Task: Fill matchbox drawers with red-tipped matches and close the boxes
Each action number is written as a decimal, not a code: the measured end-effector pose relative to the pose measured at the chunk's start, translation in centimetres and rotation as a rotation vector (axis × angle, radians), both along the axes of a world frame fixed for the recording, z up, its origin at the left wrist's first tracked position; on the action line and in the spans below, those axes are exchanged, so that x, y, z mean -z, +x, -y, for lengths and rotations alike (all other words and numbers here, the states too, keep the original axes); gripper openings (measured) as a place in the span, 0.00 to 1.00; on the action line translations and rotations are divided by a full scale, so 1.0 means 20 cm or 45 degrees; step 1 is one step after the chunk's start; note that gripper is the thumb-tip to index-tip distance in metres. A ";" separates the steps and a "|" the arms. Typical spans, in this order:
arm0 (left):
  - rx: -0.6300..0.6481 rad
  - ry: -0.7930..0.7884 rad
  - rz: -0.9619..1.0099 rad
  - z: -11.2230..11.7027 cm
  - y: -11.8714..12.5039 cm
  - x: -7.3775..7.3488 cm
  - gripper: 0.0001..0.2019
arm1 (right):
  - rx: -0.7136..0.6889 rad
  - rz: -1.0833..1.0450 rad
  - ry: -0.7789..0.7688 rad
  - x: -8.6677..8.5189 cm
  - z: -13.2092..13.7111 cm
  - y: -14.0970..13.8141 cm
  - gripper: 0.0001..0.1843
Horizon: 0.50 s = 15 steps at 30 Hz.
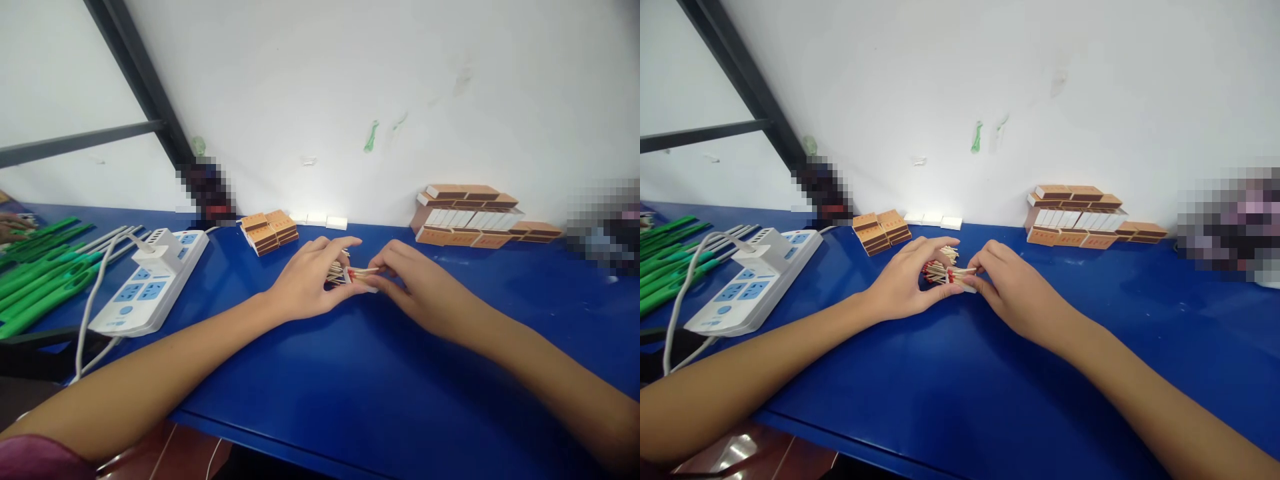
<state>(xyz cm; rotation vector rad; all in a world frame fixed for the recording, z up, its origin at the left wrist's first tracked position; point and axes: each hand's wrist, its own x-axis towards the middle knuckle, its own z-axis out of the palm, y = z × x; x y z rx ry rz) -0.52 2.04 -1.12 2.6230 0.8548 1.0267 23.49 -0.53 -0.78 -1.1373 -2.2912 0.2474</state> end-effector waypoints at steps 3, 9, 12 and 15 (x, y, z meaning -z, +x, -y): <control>-0.004 0.014 0.038 0.00 0.00 0.00 0.33 | -0.026 0.012 0.009 0.00 0.01 -0.01 0.11; -0.007 0.083 0.109 -0.01 0.00 0.01 0.32 | -0.004 -0.058 0.012 -0.03 0.00 0.00 0.09; -0.002 0.060 0.123 -0.01 0.00 0.01 0.32 | 0.019 -0.090 0.004 -0.03 0.00 -0.01 0.10; -0.006 0.060 0.144 -0.01 0.00 0.01 0.31 | 0.068 -0.162 -0.001 -0.03 0.02 -0.04 0.11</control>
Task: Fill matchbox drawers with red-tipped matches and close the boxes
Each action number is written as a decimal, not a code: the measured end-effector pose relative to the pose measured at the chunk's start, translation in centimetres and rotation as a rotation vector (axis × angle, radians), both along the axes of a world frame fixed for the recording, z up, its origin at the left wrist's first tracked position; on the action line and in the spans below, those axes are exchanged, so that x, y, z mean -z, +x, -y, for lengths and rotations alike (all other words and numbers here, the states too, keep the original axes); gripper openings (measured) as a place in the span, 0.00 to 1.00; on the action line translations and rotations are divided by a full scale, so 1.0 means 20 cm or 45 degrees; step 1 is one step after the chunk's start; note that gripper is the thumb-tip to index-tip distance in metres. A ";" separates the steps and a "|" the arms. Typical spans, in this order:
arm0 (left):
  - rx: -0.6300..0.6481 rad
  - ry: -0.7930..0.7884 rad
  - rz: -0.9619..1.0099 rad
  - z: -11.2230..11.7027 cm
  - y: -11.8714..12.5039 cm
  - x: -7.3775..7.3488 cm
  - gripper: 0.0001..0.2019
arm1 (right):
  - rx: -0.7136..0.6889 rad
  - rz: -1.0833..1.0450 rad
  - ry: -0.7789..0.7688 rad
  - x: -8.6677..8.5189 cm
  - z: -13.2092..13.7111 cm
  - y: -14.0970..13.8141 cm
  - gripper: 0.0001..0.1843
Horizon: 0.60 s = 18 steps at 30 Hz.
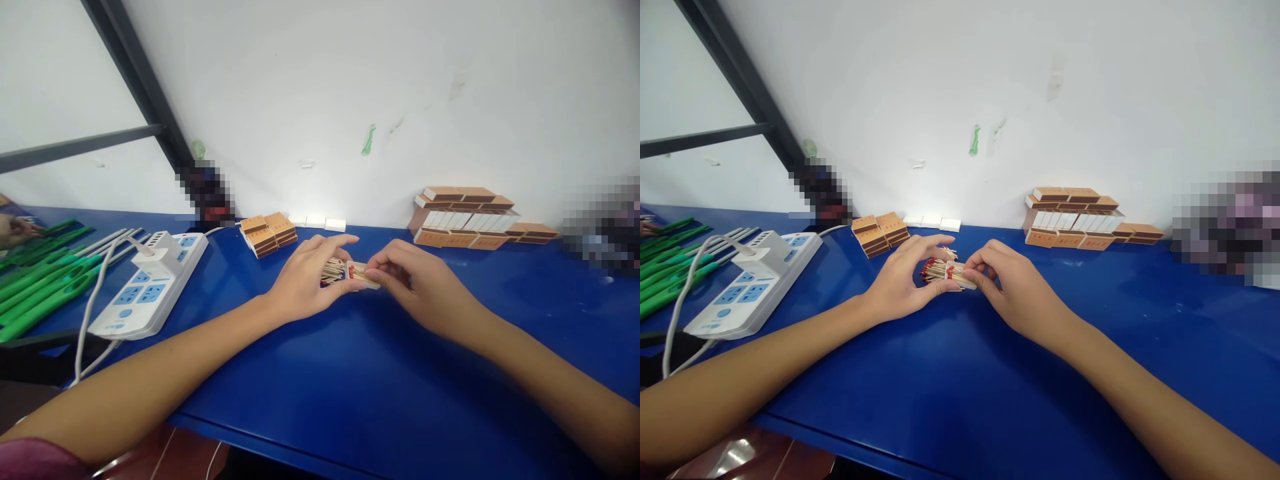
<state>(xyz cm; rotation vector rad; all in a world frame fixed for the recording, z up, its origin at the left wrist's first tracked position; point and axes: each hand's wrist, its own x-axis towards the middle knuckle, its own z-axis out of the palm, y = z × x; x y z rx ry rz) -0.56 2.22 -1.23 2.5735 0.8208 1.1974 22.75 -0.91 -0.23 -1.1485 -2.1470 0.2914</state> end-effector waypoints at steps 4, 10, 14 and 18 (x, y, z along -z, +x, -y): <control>-0.009 0.015 -0.003 0.00 0.00 0.00 0.31 | 0.030 -0.002 0.031 0.00 0.01 -0.01 0.10; -0.035 0.070 0.028 -0.01 0.00 0.00 0.30 | 0.082 0.036 0.038 -0.02 -0.01 0.03 0.11; -0.023 0.065 0.016 -0.01 0.00 0.01 0.30 | 0.084 0.058 0.005 -0.01 -0.02 0.03 0.12; -0.016 0.053 0.020 0.00 0.00 0.01 0.30 | 0.079 0.065 0.001 -0.01 -0.01 0.02 0.11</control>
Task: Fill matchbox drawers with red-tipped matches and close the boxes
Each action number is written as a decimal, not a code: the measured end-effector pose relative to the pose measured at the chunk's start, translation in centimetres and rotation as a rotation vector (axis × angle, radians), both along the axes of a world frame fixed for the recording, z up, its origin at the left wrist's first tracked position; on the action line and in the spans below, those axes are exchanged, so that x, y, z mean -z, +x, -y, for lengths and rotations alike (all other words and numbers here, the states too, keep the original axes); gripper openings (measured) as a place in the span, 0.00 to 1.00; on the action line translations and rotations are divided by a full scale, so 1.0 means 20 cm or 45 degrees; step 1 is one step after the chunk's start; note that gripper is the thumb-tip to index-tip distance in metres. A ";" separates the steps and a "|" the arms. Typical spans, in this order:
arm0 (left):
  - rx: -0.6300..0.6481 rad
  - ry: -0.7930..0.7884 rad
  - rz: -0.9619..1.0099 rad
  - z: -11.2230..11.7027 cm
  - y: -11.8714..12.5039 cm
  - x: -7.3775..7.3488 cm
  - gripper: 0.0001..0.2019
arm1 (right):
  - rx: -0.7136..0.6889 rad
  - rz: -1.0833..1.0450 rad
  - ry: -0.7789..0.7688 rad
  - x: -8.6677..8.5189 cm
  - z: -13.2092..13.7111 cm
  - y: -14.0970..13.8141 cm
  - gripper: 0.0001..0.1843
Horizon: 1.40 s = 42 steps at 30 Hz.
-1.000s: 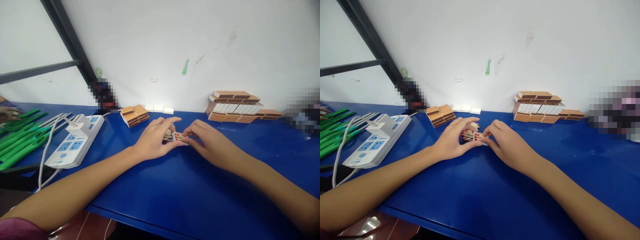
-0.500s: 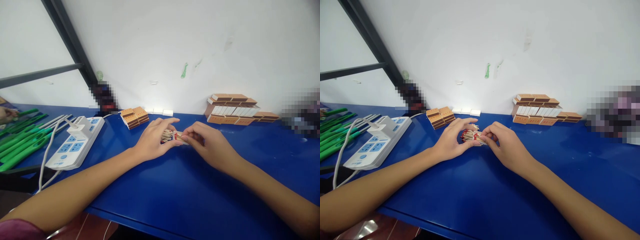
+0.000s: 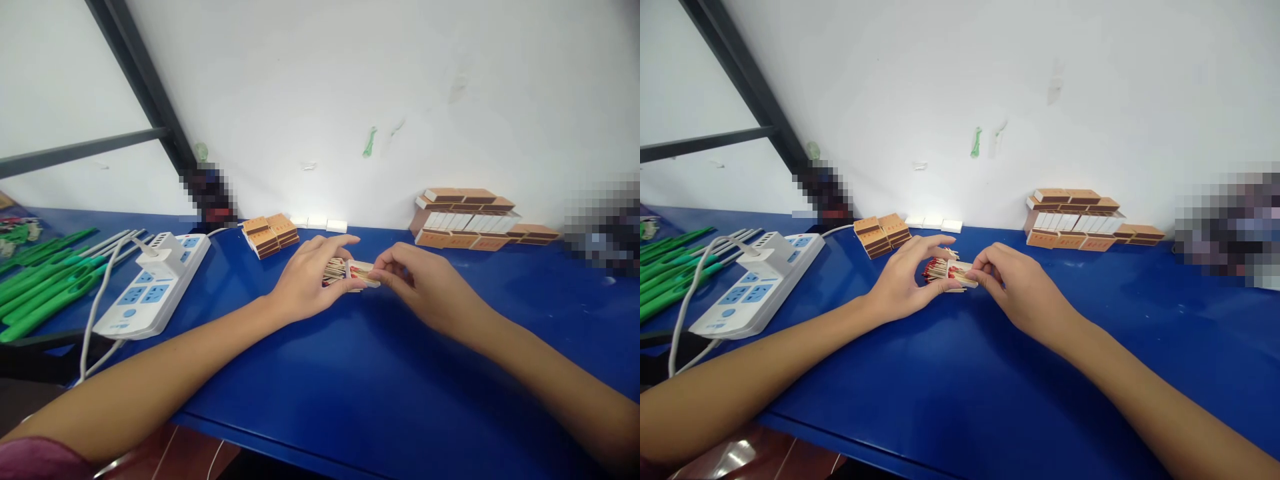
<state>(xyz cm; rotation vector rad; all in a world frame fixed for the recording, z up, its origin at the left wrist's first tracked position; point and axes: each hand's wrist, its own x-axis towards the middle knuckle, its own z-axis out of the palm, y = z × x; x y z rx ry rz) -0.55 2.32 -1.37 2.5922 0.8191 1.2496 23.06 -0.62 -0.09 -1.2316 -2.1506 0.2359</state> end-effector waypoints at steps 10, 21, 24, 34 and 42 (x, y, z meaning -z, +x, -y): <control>-0.006 -0.044 0.033 0.01 0.01 0.00 0.29 | -0.002 -0.021 -0.077 0.01 0.01 0.00 0.12; -0.057 -0.075 0.074 0.01 0.00 -0.01 0.28 | 0.025 -0.276 -0.248 -0.05 0.01 -0.02 0.19; -0.041 -0.085 0.076 0.02 0.01 -0.01 0.28 | 0.047 -0.273 -0.239 -0.05 0.01 -0.02 0.19; -0.020 -0.054 0.079 0.03 0.01 -0.02 0.28 | 0.014 -0.191 -0.111 -0.02 0.02 -0.02 0.14; 0.001 -0.075 0.070 0.02 0.01 -0.01 0.28 | -0.013 -0.165 -0.132 -0.02 0.02 -0.01 0.14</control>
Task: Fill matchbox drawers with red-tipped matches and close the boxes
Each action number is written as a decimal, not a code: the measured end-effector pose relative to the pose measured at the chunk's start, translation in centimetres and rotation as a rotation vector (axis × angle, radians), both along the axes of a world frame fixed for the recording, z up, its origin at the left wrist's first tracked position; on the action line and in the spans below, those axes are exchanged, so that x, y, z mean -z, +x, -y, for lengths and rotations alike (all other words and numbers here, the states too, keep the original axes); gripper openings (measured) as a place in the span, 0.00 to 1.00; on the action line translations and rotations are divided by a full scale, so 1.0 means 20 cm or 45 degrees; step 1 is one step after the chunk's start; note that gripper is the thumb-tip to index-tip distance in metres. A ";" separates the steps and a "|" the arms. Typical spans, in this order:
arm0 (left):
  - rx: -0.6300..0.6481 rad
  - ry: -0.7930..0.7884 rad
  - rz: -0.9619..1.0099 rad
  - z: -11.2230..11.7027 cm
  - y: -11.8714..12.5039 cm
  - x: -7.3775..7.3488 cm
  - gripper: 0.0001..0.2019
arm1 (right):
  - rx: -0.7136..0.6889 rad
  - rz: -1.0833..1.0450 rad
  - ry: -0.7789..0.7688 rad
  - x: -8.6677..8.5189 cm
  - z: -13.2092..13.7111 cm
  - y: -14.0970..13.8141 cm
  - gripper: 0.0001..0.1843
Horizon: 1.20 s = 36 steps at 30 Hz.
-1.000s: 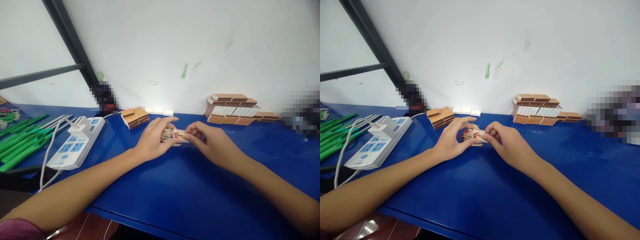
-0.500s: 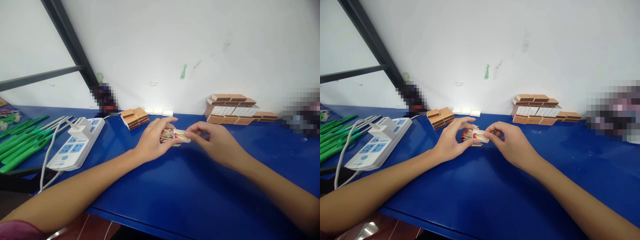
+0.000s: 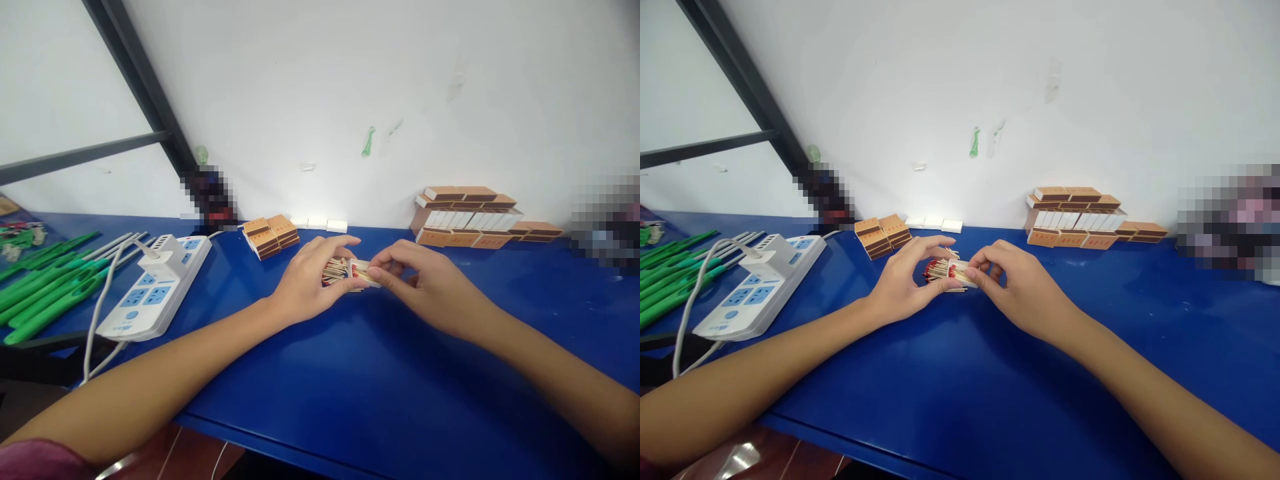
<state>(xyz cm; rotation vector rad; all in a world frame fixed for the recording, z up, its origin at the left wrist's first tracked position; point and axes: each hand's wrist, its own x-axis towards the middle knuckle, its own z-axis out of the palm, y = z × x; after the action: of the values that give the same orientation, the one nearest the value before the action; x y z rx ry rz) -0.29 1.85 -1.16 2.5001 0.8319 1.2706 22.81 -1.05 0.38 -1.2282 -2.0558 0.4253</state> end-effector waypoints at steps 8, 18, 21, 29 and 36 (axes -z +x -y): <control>0.012 -0.028 -0.002 -0.01 0.00 0.00 0.27 | -0.066 -0.088 -0.092 0.00 0.01 0.00 0.15; 0.095 -0.101 -0.156 -0.01 -0.01 -0.01 0.30 | -0.083 -0.013 -0.135 0.00 0.00 -0.01 0.10; 0.104 -0.067 -0.215 -0.01 -0.01 -0.01 0.29 | -0.087 0.042 -0.065 0.01 0.00 -0.01 0.10; -0.110 0.083 -0.141 -0.04 -0.03 -0.01 0.26 | 0.053 -0.008 0.242 0.01 0.00 0.00 0.08; -0.305 0.089 -0.059 -0.06 -0.03 -0.01 0.25 | -0.164 0.194 0.114 0.11 -0.01 -0.04 0.06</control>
<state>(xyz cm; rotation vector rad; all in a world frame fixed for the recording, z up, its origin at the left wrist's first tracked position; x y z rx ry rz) -0.91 3.13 -0.87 2.5534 1.1464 1.3390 21.94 -0.86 -1.91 -1.1088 -2.2671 0.3029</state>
